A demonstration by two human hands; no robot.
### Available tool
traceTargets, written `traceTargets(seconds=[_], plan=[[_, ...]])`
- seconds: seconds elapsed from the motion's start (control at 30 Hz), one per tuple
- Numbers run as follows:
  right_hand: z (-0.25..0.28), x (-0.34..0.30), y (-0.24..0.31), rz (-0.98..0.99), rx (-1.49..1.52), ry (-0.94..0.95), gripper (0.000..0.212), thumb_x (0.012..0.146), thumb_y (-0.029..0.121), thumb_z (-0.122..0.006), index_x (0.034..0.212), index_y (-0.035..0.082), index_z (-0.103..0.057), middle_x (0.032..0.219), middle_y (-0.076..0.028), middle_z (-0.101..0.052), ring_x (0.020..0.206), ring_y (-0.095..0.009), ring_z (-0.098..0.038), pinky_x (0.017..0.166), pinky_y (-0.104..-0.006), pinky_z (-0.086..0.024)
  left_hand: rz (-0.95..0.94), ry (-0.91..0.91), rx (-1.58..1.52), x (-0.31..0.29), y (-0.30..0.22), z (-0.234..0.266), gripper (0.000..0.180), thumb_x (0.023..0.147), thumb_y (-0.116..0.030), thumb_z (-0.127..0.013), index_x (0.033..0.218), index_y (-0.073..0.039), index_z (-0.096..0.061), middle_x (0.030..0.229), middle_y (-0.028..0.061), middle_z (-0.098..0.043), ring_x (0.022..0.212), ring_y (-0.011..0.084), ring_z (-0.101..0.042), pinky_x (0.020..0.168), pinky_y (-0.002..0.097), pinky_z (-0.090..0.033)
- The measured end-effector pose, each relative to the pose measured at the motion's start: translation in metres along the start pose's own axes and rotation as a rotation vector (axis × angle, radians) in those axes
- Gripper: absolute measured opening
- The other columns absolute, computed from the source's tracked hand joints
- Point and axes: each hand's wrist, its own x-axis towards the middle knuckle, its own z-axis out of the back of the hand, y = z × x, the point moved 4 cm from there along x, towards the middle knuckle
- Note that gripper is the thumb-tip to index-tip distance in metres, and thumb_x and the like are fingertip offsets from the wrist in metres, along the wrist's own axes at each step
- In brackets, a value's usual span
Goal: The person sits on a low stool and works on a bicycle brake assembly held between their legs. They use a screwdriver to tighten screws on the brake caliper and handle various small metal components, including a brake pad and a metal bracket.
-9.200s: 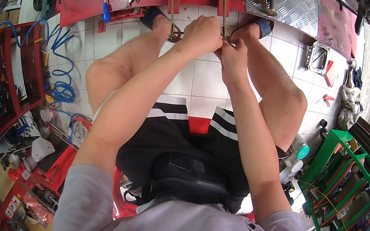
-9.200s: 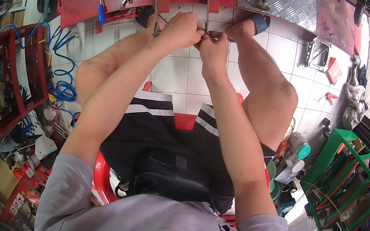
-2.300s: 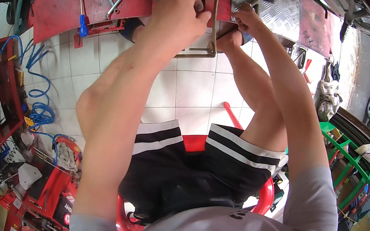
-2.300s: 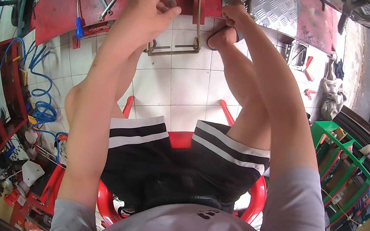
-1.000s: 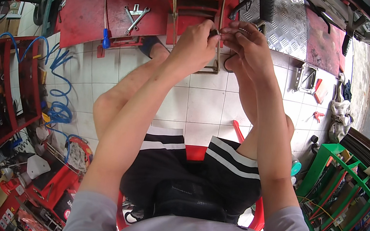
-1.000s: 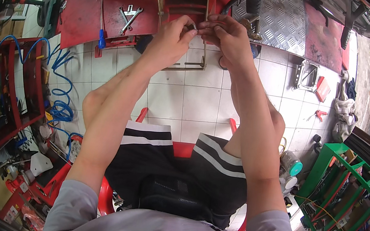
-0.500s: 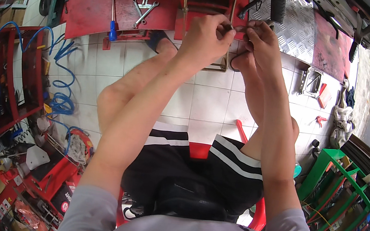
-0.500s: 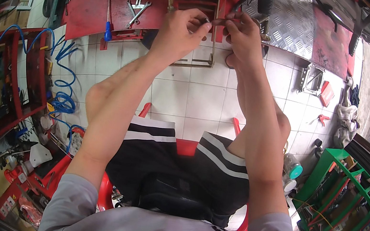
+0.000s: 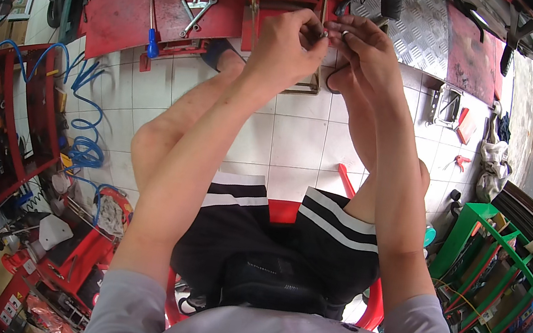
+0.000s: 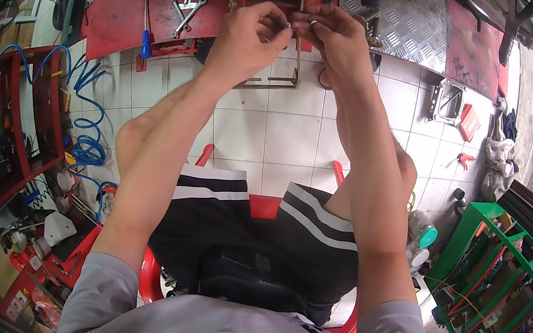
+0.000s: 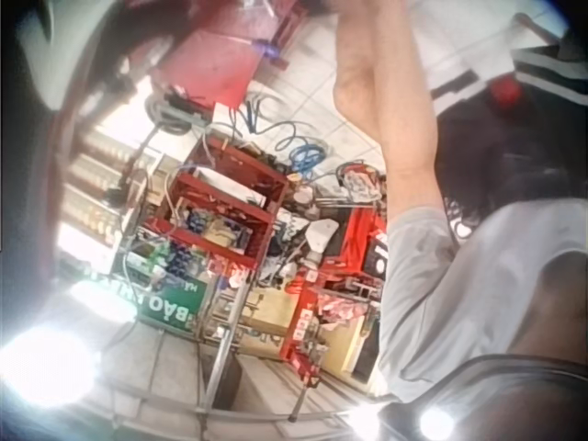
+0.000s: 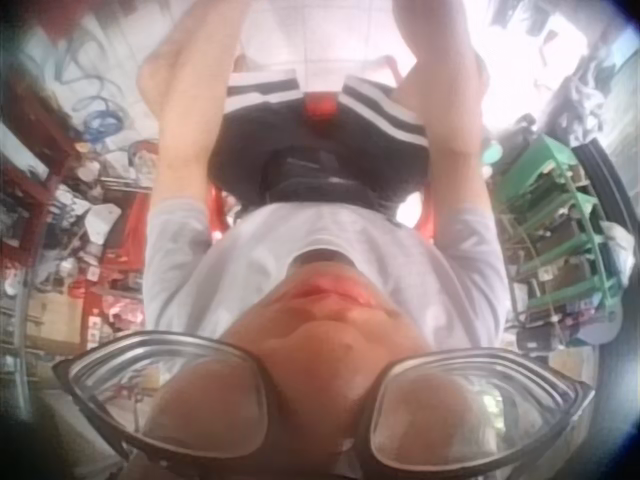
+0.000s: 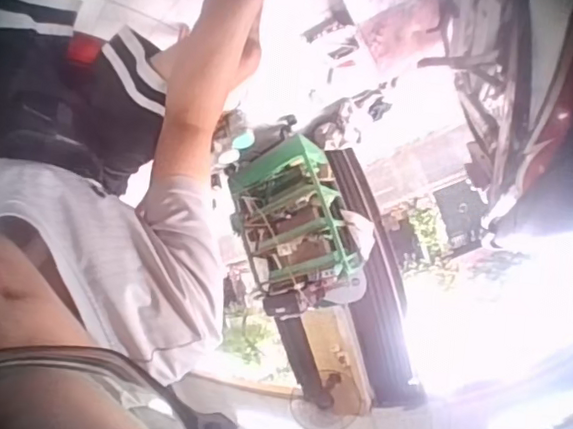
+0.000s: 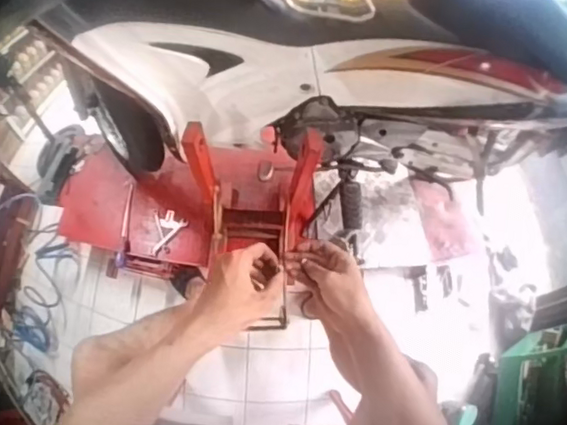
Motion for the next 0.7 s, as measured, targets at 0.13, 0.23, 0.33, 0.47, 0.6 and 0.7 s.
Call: traceTargets(seconds=[0.13, 0.23, 0.33, 0.47, 0.6, 0.7], plan=[[0.0000, -0.0002, 0.0032, 0.008, -0.039, 0.009, 0.029, 0.089, -0.005, -0.051, 0.118, -0.009, -0.053, 0.112, -0.018, -0.066, 0.103, -0.021, -0.064, 0.095, -0.0316, -0.049, 0.016, -0.029, -0.010, 0.0007, 0.0015, 0.0017, 0.012, 0.085, -0.006, -0.067, 0.090, 0.003, -0.063, 0.076, 0.0080, -0.071, 0.069, 0.0136, -0.071, 0.061, 0.0244, -0.053], [-0.0004, -0.0005, 0.0034, 0.021, -0.023, 0.017, 0.029, 0.088, -0.005, -0.056, 0.118, -0.007, -0.055, 0.110, -0.016, -0.067, 0.103, -0.020, -0.063, 0.094, -0.0310, -0.049, 0.022, -0.024, 0.006, 0.0009, 0.0016, 0.0019, 0.012, 0.084, -0.006, -0.067, 0.090, 0.004, -0.063, 0.076, 0.0086, -0.071, 0.070, 0.0141, -0.071, 0.062, 0.0243, -0.054], [-0.0033, -0.0004, 0.0026, 0.032, -0.001, 0.024, 0.028, 0.087, -0.002, -0.062, 0.115, -0.005, -0.059, 0.106, -0.014, -0.068, 0.102, -0.019, -0.063, 0.093, -0.0301, -0.049, 0.039, -0.019, -0.004, 0.0003, 0.0022, 0.0019, 0.013, 0.084, -0.005, -0.068, 0.091, 0.005, -0.064, 0.076, 0.0096, -0.071, 0.071, 0.0148, -0.072, 0.062, 0.0243, -0.054], [-0.0008, 0.0007, -0.0005, 0.017, 0.003, 0.032, 0.021, 0.086, 0.001, -0.067, 0.107, -0.004, -0.064, 0.100, -0.011, -0.068, 0.095, -0.017, -0.064, 0.087, -0.0288, -0.050, 0.061, -0.016, -0.016, 0.0006, 0.0021, 0.0018, 0.013, 0.084, -0.005, -0.068, 0.092, 0.005, -0.065, 0.077, 0.0114, -0.072, 0.072, 0.0155, -0.072, 0.063, 0.0242, -0.054], [-0.0011, -0.0005, 0.0000, 0.009, -0.028, 0.056, 0.016, 0.087, 0.002, -0.068, 0.102, -0.003, -0.067, 0.096, -0.010, -0.068, 0.087, -0.016, -0.065, 0.080, -0.0281, -0.052, 0.052, -0.032, -0.037, 0.0003, 0.0022, 0.0031, 0.014, 0.084, -0.004, -0.068, 0.092, 0.006, -0.065, 0.079, 0.0126, -0.072, 0.072, 0.0163, -0.072, 0.064, 0.0241, -0.055], [-0.0036, -0.0026, 0.0013, 0.001, -0.103, 0.047, 0.016, 0.087, 0.004, -0.069, 0.102, -0.003, -0.066, 0.095, -0.010, -0.068, 0.086, -0.016, -0.066, 0.079, -0.0284, -0.053, 0.057, -0.043, -0.045, 0.0000, 0.0015, 0.0042, 0.014, 0.083, -0.003, -0.068, 0.093, 0.006, -0.065, 0.079, 0.0129, -0.072, 0.073, 0.0167, -0.072, 0.065, 0.0242, -0.055]])
